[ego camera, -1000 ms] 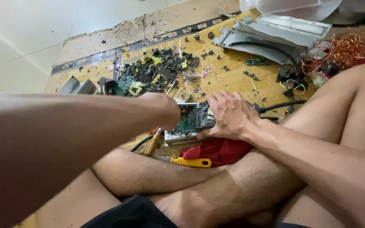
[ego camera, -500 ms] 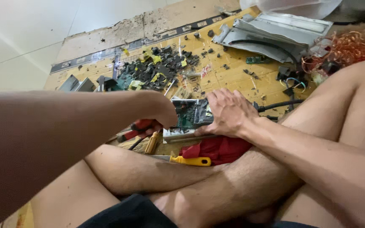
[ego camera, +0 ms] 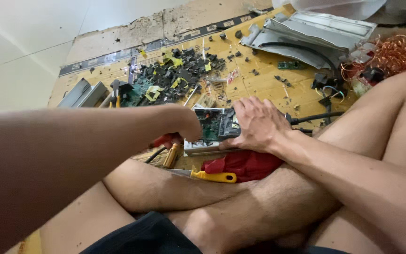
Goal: The person sits on the floor and uses a screwdriver to remove screws from a circuit board attached to a metal casing. They then use pliers to pull out components and wires from the board, placing the removed parts onto the cardboard surface.
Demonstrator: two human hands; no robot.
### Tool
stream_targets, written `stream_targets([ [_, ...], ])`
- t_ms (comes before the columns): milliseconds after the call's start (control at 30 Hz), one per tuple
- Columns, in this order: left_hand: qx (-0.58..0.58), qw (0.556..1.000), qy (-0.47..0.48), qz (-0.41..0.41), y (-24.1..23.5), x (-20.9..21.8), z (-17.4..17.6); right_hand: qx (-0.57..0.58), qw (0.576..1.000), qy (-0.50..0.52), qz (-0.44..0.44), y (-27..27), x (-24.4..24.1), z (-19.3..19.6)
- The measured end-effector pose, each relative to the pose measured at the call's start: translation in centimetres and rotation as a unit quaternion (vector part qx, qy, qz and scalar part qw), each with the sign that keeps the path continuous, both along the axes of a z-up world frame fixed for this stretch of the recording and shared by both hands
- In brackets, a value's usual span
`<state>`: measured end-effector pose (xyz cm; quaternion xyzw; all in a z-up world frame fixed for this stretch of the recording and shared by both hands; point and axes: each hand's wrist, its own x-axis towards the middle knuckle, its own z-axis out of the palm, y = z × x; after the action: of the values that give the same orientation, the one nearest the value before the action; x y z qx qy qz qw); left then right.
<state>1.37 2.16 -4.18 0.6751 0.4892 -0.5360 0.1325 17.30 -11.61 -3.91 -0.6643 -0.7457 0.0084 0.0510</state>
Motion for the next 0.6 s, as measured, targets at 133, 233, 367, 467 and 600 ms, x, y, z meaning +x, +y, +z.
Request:
stream_targets([
  [133, 0.039, 0.972, 0.004, -0.232, -2.6, 0.9, 0.7, -0.010, 1.000, -0.004, 0.002, -0.1, 0.0, 0.2],
  [233, 0.216, 0.967, -0.073, -0.114, -6.3, 1.3, 5.0, -0.022, 1.000, 0.002, 0.002, -0.2, -0.3, 0.8],
  [367, 0.219, 0.969, -0.019, -0.115, -7.2, 2.6, 6.0, -0.027, 1.000, 0.000, -0.011, -0.3, -0.1, 1.0],
  [467, 0.185, 0.971, -0.061, -0.139, -2.7, 1.0, 0.1, -0.029, 1.000, 0.010, -0.007, -0.6, -0.3, 1.9],
  [600, 0.032, 0.989, -0.097, -0.109, -0.9, -0.6, -2.4, -0.035, 0.999, 0.016, 0.000, 0.3, 0.4, 0.1],
])
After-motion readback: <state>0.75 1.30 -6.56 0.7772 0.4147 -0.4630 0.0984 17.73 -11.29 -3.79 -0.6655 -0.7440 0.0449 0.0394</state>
